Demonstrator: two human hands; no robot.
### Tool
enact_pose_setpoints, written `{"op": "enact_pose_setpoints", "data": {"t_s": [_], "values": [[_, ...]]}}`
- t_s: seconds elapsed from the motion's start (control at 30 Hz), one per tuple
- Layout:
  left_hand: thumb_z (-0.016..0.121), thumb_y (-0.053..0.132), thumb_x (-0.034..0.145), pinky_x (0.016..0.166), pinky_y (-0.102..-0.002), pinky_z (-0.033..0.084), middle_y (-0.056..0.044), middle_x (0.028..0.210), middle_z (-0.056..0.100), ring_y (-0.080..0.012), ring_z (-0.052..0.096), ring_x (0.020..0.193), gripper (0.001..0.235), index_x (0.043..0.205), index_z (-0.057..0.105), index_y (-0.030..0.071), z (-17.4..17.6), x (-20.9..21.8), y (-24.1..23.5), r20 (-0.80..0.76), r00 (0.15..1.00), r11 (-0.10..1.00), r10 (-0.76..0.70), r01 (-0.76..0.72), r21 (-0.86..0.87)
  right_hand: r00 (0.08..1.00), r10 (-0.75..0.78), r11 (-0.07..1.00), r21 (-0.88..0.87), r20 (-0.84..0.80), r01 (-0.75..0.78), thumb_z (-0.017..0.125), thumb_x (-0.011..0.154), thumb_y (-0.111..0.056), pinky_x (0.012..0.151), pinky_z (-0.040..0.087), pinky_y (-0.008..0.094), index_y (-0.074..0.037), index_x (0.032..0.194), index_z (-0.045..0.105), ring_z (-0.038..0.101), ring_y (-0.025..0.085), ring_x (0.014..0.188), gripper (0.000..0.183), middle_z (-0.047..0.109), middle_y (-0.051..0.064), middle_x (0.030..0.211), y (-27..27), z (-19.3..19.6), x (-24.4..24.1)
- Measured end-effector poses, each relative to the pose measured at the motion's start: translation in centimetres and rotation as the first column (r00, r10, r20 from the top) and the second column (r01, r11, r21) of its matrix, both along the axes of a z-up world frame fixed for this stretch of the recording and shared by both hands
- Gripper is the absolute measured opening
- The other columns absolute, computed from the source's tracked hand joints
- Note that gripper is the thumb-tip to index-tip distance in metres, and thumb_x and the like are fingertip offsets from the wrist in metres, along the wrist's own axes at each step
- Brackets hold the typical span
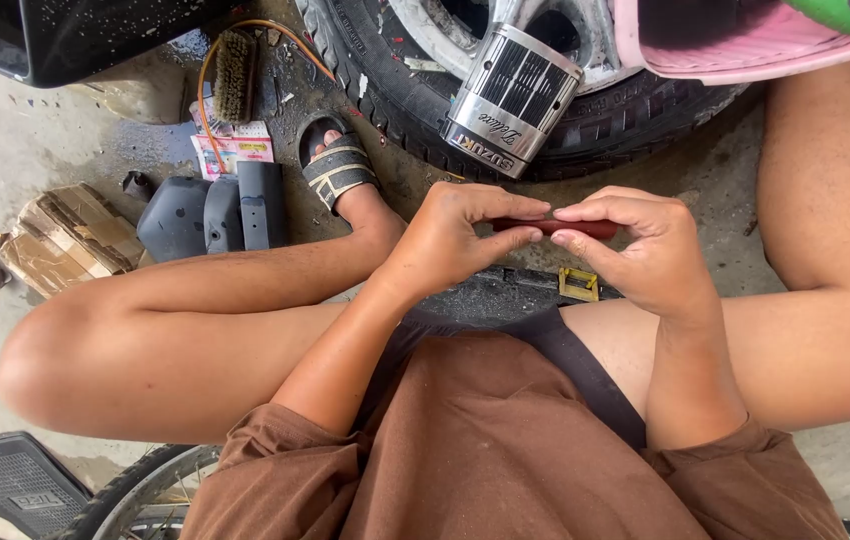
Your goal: The person sits on the ground and uses a piece of sandpaper to sand the surface of a cylindrical metal part labeled 'Suzuki Deluxe'. They hold the part with one hand and rub the sandpaper against it with the other, occasionally rotating the object to reach different areas.
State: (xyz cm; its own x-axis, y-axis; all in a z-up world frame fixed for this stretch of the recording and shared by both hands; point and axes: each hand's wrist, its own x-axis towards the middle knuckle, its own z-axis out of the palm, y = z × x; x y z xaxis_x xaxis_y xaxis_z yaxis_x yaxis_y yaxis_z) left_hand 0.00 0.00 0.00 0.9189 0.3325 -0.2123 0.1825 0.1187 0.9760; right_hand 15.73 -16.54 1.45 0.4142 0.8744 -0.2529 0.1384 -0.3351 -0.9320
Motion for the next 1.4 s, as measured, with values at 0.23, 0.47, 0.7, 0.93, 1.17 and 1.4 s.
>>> {"op": "enact_pose_setpoints", "data": {"t_s": [0.23,0.47,0.7,0.93,1.17,1.4], "values": [[0.073,0.003,0.094,0.075,-0.037,0.061,-0.008,0.085,0.076,-0.0267,0.077,0.082,0.015,0.105,0.079,0.012,0.0,0.3,-1.2,0.054,0.997,0.975,0.051,-0.061,0.213,0.996,-0.036,0.999,0.025,0.076,0.034,0.083,0.088,0.002,0.065,0.047,0.025,-0.004,0.091,0.078,0.06,0.013,0.07,0.008,0.071,0.007,0.08,-0.3,-1.4,-0.8],[0.076,0.009,0.094,0.068,-0.031,0.06,-0.008,0.082,0.075,-0.0191,0.074,0.076,0.014,0.107,0.078,0.014,-0.4,0.7,-2.1,0.042,0.968,0.966,0.247,-0.25,0.068,0.923,-0.282,0.92,0.197,-0.261,0.337,0.078,0.089,0.008,0.077,0.052,0.029,0.008,0.1,0.07,0.066,0.02,0.087,0.013,0.068,0.019,0.091,-0.5,-4.3,-2.4],[0.072,0.007,0.097,0.067,-0.028,0.062,-0.005,0.081,0.07,-0.0096,0.068,0.079,0.011,0.107,0.076,0.009,-5.7,2.2,-8.7,-0.09,0.833,0.801,0.546,-0.55,-0.236,0.738,-0.426,0.811,0.141,-0.523,0.568,0.061,0.108,-0.015,0.1,0.051,0.027,-0.008,0.114,0.058,0.063,0.014,0.113,0.01,0.065,0.008,0.119,1.6,-5.1,-4.6],[0.079,0.025,0.087,0.08,-0.038,0.061,-0.003,0.087,0.079,-0.0268,0.077,0.087,0.017,0.104,0.079,0.023,-4.0,1.3,-3.4,0.096,0.9,0.839,0.425,-0.431,0.333,0.909,-0.391,0.904,0.121,-0.146,0.409,0.051,0.113,-0.003,0.075,0.059,0.032,-0.002,0.114,0.056,0.069,0.019,0.078,0.005,0.06,0.012,0.088,-0.1,-9.7,0.1],[0.081,0.088,0.074,0.11,-0.049,0.041,-0.008,0.152,0.045,-0.0311,0.047,0.141,0.119,0.154,0.036,0.012,-11.0,0.7,-2.9,-0.226,0.841,0.494,0.491,-0.055,0.868,0.984,-0.026,0.998,-0.048,0.174,0.035,0.064,0.104,0.0,0.078,0.05,0.028,0.002,0.114,0.068,0.06,0.015,0.09,0.011,0.067,0.009,0.1,3.2,-7.0,-0.3],[0.096,0.084,0.069,0.101,-0.045,0.037,-0.003,0.143,0.05,-0.0256,0.051,0.13,0.117,0.147,0.044,0.014,-11.8,1.1,1.5,-0.188,0.925,0.293,0.329,0.089,0.952,0.945,0.01,0.999,0.037,0.328,-0.024,0.068,0.106,0.001,0.079,0.049,0.031,0.004,0.115,0.073,0.06,0.019,0.091,0.011,0.065,0.012,0.1,3.7,-7.7,-0.4]]}}
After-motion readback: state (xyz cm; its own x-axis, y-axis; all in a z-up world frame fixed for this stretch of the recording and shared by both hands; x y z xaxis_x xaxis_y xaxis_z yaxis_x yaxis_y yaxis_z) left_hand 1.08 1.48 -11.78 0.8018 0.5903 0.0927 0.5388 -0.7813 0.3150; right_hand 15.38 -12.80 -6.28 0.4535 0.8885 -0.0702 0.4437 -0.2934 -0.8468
